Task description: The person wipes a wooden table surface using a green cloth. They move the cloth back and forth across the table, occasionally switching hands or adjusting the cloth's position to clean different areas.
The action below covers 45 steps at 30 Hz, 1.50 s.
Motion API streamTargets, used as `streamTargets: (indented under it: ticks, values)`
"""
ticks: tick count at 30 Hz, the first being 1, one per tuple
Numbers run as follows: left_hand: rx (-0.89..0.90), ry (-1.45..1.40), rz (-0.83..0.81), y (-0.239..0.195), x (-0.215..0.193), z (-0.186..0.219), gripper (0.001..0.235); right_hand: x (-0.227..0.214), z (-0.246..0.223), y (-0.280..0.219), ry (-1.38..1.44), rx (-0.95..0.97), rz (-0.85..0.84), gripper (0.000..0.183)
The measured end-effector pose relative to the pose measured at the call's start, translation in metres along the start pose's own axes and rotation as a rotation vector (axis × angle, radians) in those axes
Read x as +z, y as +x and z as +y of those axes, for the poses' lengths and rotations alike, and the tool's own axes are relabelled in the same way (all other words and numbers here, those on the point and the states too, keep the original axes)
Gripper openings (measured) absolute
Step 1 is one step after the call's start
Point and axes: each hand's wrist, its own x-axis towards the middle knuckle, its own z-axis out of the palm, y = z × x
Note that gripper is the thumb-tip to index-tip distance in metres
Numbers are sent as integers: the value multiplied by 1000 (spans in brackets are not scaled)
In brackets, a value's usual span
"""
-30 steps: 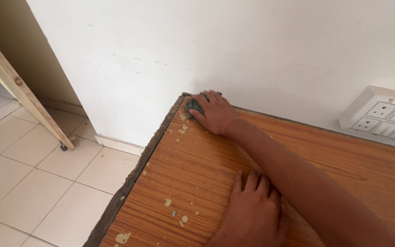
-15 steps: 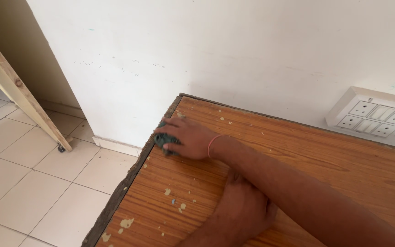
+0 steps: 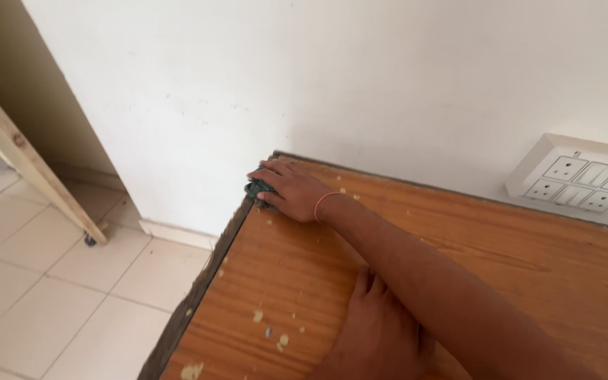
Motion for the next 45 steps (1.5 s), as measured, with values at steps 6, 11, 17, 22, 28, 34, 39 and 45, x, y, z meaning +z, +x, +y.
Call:
streamTargets:
  ticks: [6, 11, 17, 22, 28, 34, 39, 45]
  values:
    - [-20, -59, -112, 2, -7, 0, 55, -22, 23, -2, -21, 226, 26, 49]
    - [-36, -51, -58, 2, -3, -2, 54, -17, 63, -27, -36, 173, 81, 48]
    - [-80, -28, -37, 3, -9, 4, 46, -24, 75, -85, -73, 219, 152, 47]
    - [-69, 10, -40, 3, -7, 4, 43, -35, 99, -143, -90, 280, 190, 49]
    - [-73, 14, -33, 6, -13, 10, 41, -54, 132, -216, -143, 403, 191, 51]
    - [-107, 11, -22, 2, -3, 7, 37, -57, 119, -264, -147, 497, 283, 50]
    - [-174, 77, 33, 1, 8, -1, 36, -48, 77, -269, -128, 472, 242, 49]
    - [-237, 136, -27, 1, 4, 2, 38, -42, 2, -284, -50, 269, 219, 43]
